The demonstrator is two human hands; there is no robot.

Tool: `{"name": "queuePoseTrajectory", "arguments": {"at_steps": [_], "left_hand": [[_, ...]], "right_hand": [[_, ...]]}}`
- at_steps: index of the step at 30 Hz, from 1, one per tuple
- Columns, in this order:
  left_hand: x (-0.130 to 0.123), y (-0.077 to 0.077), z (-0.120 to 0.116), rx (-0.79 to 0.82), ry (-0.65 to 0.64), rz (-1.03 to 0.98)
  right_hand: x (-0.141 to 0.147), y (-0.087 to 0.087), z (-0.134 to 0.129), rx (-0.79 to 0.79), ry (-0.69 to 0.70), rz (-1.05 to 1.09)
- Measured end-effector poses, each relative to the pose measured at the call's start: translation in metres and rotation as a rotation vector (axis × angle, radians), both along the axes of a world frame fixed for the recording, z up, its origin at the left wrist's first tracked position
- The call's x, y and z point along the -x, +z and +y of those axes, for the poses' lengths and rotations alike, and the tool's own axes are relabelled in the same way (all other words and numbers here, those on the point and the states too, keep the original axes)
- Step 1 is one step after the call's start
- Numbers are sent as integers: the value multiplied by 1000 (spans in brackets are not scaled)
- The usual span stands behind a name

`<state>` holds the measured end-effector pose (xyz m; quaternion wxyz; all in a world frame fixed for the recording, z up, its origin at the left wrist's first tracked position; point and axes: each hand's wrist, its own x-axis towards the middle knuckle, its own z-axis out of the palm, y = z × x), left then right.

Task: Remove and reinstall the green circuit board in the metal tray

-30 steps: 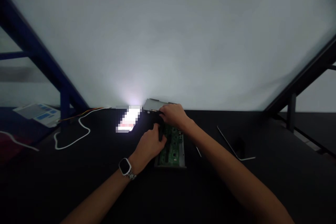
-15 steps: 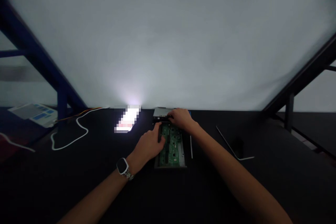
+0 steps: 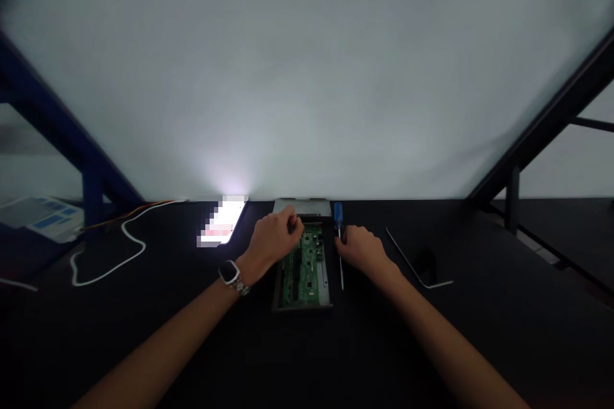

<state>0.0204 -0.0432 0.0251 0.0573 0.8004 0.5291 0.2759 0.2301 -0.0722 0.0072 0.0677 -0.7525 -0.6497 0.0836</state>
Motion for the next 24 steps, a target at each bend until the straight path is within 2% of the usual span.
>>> {"name": "queuePoseTrajectory", "arguments": {"at_steps": [4,8,11,14,18,24], "left_hand": [[-14,-1,6,-21,-26,-68],[-15,-5,9,-43,-53,-190],[-10,-9,11,-93,-124,-293],[-1,-13,11,-76,-172,-363],[12,-16,10,-6,-180,-425],[22,-22,14,126,-246,-609]], "right_hand": [[-9,-7,7,-77,-11,211],[-8,-5,15,-247,22,636],[7,2,20,-304,103,953],[33,13,26,-254,203,1171],[65,30,42,-195,362,1215],[83,44,62,-400,509,963]]}}
